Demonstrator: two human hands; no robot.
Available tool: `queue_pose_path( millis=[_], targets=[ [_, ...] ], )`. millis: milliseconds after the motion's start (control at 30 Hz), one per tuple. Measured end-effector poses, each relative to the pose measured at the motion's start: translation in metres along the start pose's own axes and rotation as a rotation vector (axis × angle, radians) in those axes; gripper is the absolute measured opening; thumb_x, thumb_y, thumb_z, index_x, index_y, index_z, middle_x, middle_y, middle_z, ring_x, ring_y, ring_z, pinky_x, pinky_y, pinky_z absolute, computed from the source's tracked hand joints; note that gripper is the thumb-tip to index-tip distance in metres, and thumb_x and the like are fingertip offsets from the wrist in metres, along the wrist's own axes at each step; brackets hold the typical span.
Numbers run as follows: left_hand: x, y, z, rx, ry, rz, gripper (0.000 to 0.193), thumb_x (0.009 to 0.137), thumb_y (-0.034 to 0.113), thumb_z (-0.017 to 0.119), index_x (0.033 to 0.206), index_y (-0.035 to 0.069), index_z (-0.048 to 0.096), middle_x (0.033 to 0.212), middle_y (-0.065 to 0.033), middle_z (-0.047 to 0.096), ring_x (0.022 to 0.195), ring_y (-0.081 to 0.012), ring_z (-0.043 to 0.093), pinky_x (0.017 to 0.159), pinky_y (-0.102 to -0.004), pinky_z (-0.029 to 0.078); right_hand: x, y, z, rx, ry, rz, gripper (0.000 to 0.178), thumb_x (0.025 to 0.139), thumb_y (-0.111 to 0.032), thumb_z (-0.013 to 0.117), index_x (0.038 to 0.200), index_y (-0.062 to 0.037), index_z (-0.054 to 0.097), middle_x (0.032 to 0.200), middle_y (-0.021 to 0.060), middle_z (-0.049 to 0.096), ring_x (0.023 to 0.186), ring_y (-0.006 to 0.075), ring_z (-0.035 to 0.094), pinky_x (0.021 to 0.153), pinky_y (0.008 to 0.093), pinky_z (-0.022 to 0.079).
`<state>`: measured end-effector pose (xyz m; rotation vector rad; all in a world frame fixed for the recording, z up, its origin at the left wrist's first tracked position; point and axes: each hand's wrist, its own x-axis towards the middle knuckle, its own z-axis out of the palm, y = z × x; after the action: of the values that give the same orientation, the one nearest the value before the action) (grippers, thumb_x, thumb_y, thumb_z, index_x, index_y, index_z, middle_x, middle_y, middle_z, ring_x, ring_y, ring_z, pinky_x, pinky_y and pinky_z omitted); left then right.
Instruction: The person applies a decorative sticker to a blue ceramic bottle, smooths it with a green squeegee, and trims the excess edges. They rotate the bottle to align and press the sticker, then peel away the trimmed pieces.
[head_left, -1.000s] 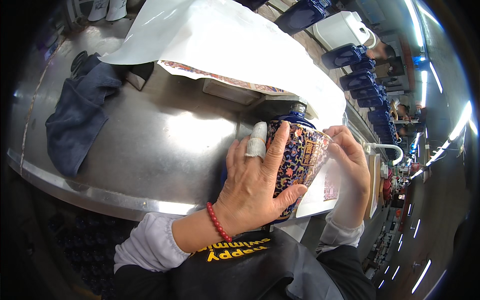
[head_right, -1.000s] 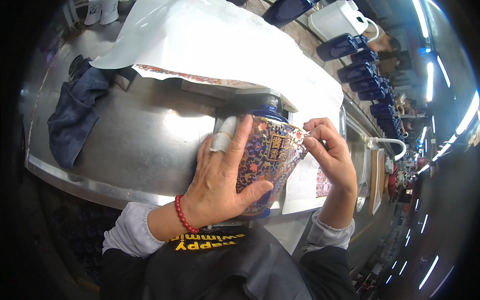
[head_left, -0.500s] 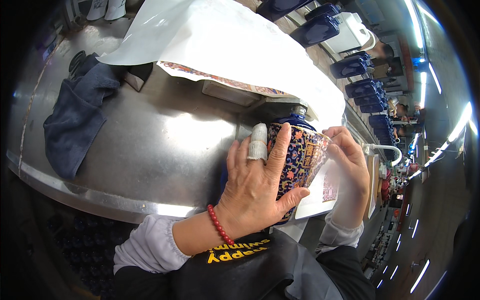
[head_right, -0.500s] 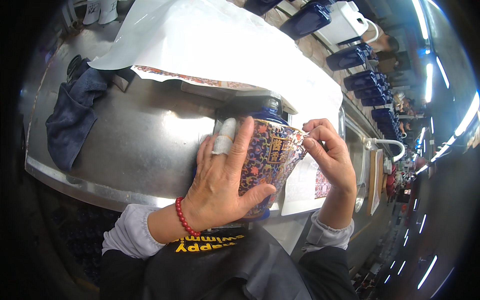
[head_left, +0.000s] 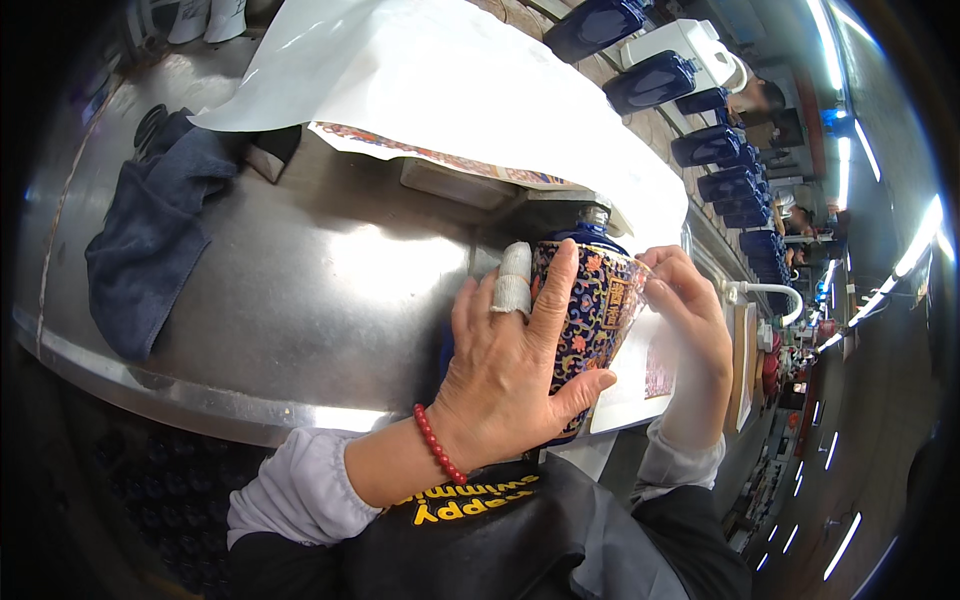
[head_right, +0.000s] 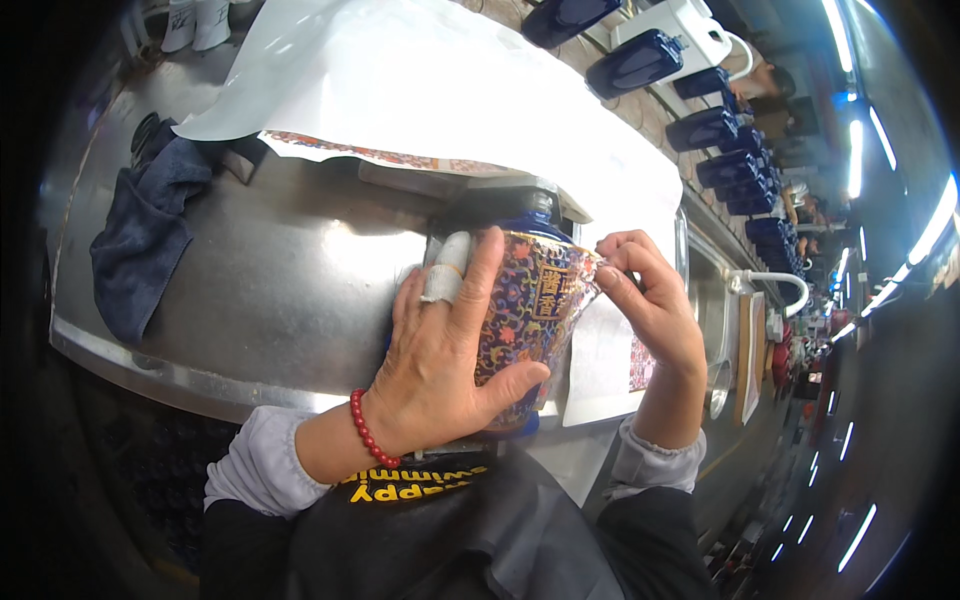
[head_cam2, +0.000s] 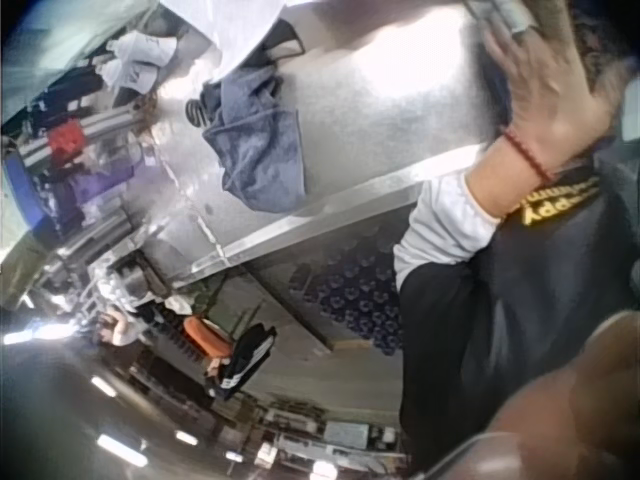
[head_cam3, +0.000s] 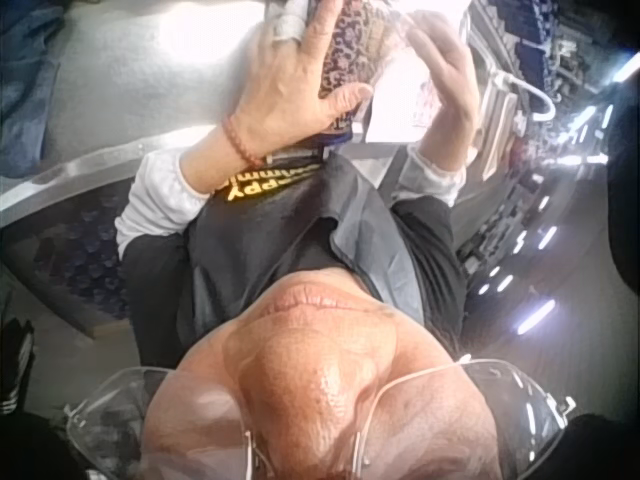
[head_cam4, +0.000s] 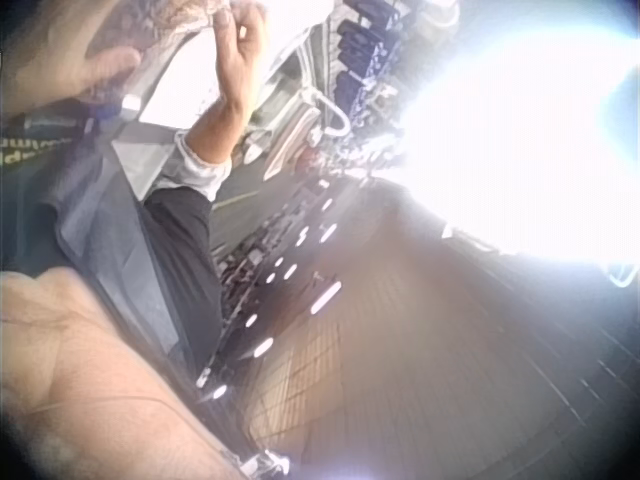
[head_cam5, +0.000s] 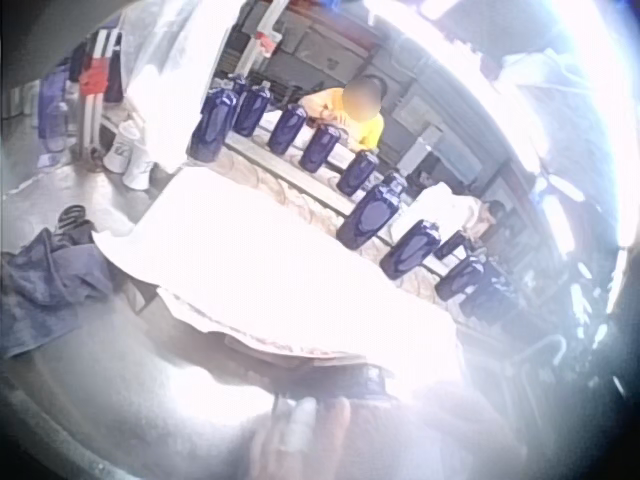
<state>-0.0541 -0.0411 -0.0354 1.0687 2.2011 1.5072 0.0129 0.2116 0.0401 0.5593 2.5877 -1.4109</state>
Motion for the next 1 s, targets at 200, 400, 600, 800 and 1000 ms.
queue_pose_path(
  millis=[200,400,600,800,1000],
  targets=[
    [0.000,-0.007,0.006,-0.082,0.070,0.069,0.106,0.089,0.061,0.067,0.162,0.000,0.020,0.141,-0.0364,0.042,0.118,-0.0488,0.048,0.109,-0.0603,0.030,-0.004,-0.001,0.015,-0.363,0.249,-0.189,0.022,0.097,-0.009,0.068,0.117,-0.0013,0.069,0.113,0.0096,0.059,0.101,0.0183,0.058,0.089,0.0296,0.048],
    [0.003,-0.035,-0.006,-0.115,0.015,0.296,0.097,0.091,0.066,0.062,0.161,0.007,0.031,0.143,-0.0337,0.049,0.122,-0.0486,0.049,0.110,-0.0549,0.030,-0.054,0.004,0.063,-0.158,0.227,-0.437,0.060,0.091,-0.024,0.076,0.144,-0.0015,0.058,0.139,0.0168,0.050,0.129,0.0297,0.050,0.109,0.0409,0.043],
    [0.001,-0.035,-0.012,-0.085,-0.093,0.377,0.108,0.083,0.062,0.076,0.160,0.002,0.031,0.157,-0.0305,0.038,0.145,-0.0450,0.039,0.120,-0.0481,0.029,-0.078,0.033,0.099,0.098,0.147,-0.262,0.094,0.090,-0.053,0.075,0.160,-0.0043,0.035,0.161,0.0212,0.025,0.139,0.0345,0.042,0.117,0.0475,0.034],
    [0.003,-0.033,-0.012,-0.131,-0.175,0.352,0.114,0.079,0.061,0.081,0.162,0.004,0.027,0.160,-0.0291,0.033,0.148,-0.0437,0.035,0.121,-0.0478,0.027,-0.083,0.042,0.101,0.132,0.089,-0.222,0.103,0.086,-0.053,0.078,0.162,-0.0048,0.028,0.162,0.0236,0.025,0.148,0.0391,0.032,0.120,0.0487,0.031],
    [0.005,-0.038,-0.013,-0.128,-0.176,0.403,0.116,0.077,0.061,0.082,0.163,0.008,0.025,0.162,-0.0280,0.031,0.149,-0.0428,0.033,0.122,-0.0478,0.026,-0.082,0.042,0.103,0.194,0.043,-0.253,0.108,0.084,-0.051,0.080,0.163,-0.0047,0.023,0.160,0.0230,0.030,0.149,0.0371,0.031,0.120,0.0485,0.032]
  ],
)
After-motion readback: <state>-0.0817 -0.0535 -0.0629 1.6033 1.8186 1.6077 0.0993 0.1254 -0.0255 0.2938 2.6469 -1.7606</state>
